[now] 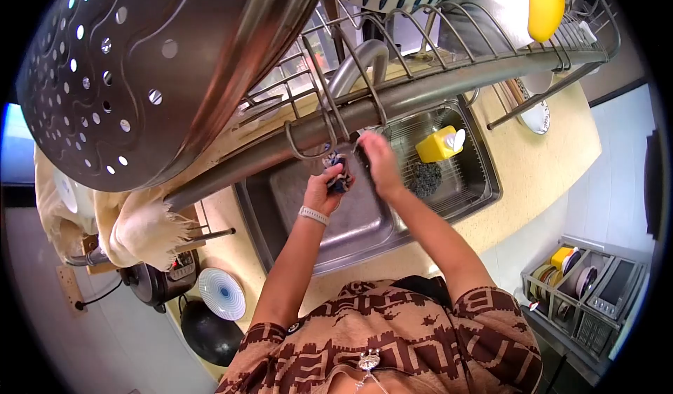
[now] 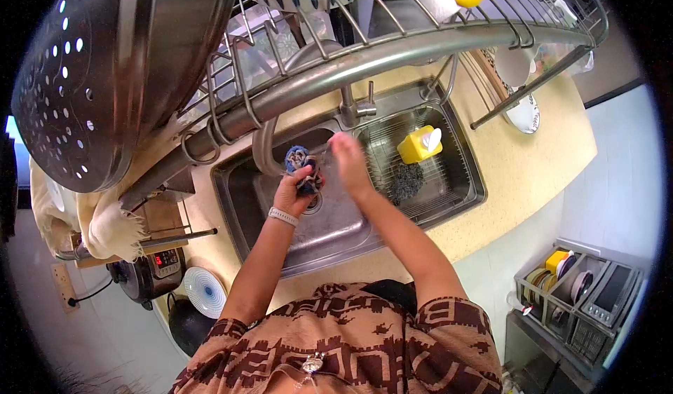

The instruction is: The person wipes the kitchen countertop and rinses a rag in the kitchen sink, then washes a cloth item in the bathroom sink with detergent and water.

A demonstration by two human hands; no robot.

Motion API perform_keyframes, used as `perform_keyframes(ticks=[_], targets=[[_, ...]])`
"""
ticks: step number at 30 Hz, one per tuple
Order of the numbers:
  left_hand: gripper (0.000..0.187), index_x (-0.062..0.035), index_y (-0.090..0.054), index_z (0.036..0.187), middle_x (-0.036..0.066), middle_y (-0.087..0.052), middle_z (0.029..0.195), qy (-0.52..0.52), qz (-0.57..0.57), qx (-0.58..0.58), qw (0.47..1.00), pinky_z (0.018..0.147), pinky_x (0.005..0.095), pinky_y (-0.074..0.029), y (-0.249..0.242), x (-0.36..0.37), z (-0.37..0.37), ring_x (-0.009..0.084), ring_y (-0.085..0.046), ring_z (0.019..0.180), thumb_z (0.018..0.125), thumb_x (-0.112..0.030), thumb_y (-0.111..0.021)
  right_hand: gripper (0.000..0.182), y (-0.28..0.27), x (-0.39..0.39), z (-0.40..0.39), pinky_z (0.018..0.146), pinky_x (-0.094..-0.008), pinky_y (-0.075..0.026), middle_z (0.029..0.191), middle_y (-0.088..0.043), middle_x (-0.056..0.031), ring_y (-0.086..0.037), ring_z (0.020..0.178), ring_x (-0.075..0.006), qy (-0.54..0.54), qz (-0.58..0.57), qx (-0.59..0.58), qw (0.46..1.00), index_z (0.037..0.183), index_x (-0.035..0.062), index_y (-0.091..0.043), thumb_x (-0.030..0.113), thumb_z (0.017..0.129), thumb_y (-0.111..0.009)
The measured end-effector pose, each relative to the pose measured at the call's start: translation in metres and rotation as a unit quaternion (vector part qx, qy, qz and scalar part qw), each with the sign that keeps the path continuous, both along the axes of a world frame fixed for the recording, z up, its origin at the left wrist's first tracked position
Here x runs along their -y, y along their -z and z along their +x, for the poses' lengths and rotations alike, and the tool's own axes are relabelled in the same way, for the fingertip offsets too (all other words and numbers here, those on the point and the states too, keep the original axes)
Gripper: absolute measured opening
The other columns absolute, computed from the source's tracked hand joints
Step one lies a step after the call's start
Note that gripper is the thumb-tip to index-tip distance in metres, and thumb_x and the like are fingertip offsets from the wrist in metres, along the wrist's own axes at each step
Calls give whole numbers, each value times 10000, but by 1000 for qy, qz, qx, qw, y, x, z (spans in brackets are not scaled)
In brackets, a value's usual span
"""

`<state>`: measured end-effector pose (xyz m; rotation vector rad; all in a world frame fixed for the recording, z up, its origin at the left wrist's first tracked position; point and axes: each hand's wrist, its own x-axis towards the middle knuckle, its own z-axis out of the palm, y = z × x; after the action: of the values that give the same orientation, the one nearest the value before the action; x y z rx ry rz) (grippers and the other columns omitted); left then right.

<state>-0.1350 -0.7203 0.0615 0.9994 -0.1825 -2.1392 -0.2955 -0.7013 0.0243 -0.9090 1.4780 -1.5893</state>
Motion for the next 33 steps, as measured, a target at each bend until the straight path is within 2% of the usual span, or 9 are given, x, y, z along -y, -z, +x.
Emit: perform_keyframes(ticks=[4, 10, 12, 14, 19, 25, 28, 30, 33], targets=[[253, -12, -572, 984, 91, -620, 847, 22, -49, 41, 998, 621, 398, -557, 3, 5, 8, 222, -620, 703, 771, 91, -661, 566, 0, 52, -78, 956, -342, -444, 1226, -574, -168, -567, 1051, -232, 162, 36, -8, 986, 1386, 0, -405, 99, 878, -632], [317, -14, -520, 983, 102, -590, 828, 59, 12, 43, 997, 573, 352, -518, 1, -20, 30, 224, -604, 679, 725, 139, -622, 693, -31, 73, -109, 822, -318, -487, 1193, -627, -117, -613, 949, -213, 37, 84, 87, 992, 1391, -41, -419, -12, 719, -587], [283, -10, -519, 951, 103, -587, 801, 87, 10, 34, 996, 553, 333, -502, 5, -26, 37, 222, -596, 664, 723, 120, -625, 816, -21, 66, -122, 904, -342, -479, 1280, -576, -185, -603, 1058, -283, -130, 143, -245, 950, 1447, -50, -322, 52, 694, -618], [263, -5, -527, 939, 102, -586, 784, 99, 58, 43, 992, 543, 312, -495, -7, -32, 38, 219, -595, 655, 723, 97, -637, 997, -2, 32, -86, 1166, -405, -243, 1514, -258, -284, -264, 1417, -381, -93, 12, -459, 884, 1493, -56, -150, 101, 636, -634], [293, -23, -552, 968, 90, -593, 810, 191, 22, -15, 981, 529, 281, -477, -30, -47, 47, 185, -596, 659, 716, 91, -650, 659, -76, -44, -6, 1048, -430, -411, 1465, -380, -165, -456, 1244, -379, -293, -341, -614, 648, 1349, 156, -456, 136, 726, -671], [366, -75, -575, 972, 32, -578, 821, 321, -84, 67, 941, 557, 275, -472, -72, -65, 50, 144, -599, 694, 677, 126, -655, 407, -85, -51, 28, 653, -314, -521, 1122, -577, -95, -578, 777, -244, -342, -281, -604, 662, 1191, 123, -564, 159, 787, -592], [378, -40, -593, 990, 57, -623, 852, 307, -218, 213, 901, 609, 335, -508, -63, -68, 50, 184, -618, 696, 653, 94, -700, 268, -75, -54, 44, 561, -323, -514, 841, -643, -79, -592, 637, -236, -329, -250, -626, 661, 1017, 64, -588, 175, 773, -596], [406, -18, -582, 1030, 112, -671, 877, 422, -401, 482, 655, 708, 365, -523, -61, -68, 48, 253, -665, 780, 656, 13, -736, 199, -63, -59, 53, 546, -340, -513, 716, -633, -77, -605, 598, -251, -318, -240, -631, 666, 903, 46, -582, 179, 757, -608], [354, 37, -557, 1021, 297, -640, 957, 358, -444, 536, 623, 768, 455, -511, -40, -76, 52, 452, -612, 926, 713, -78, -687, 176, -50, -68, 63, 569, -405, -521, 674, -634, -146, -644, 623, -317, -345, -124, -548, 751, 772, 46, -532, 191, 737, -625]])
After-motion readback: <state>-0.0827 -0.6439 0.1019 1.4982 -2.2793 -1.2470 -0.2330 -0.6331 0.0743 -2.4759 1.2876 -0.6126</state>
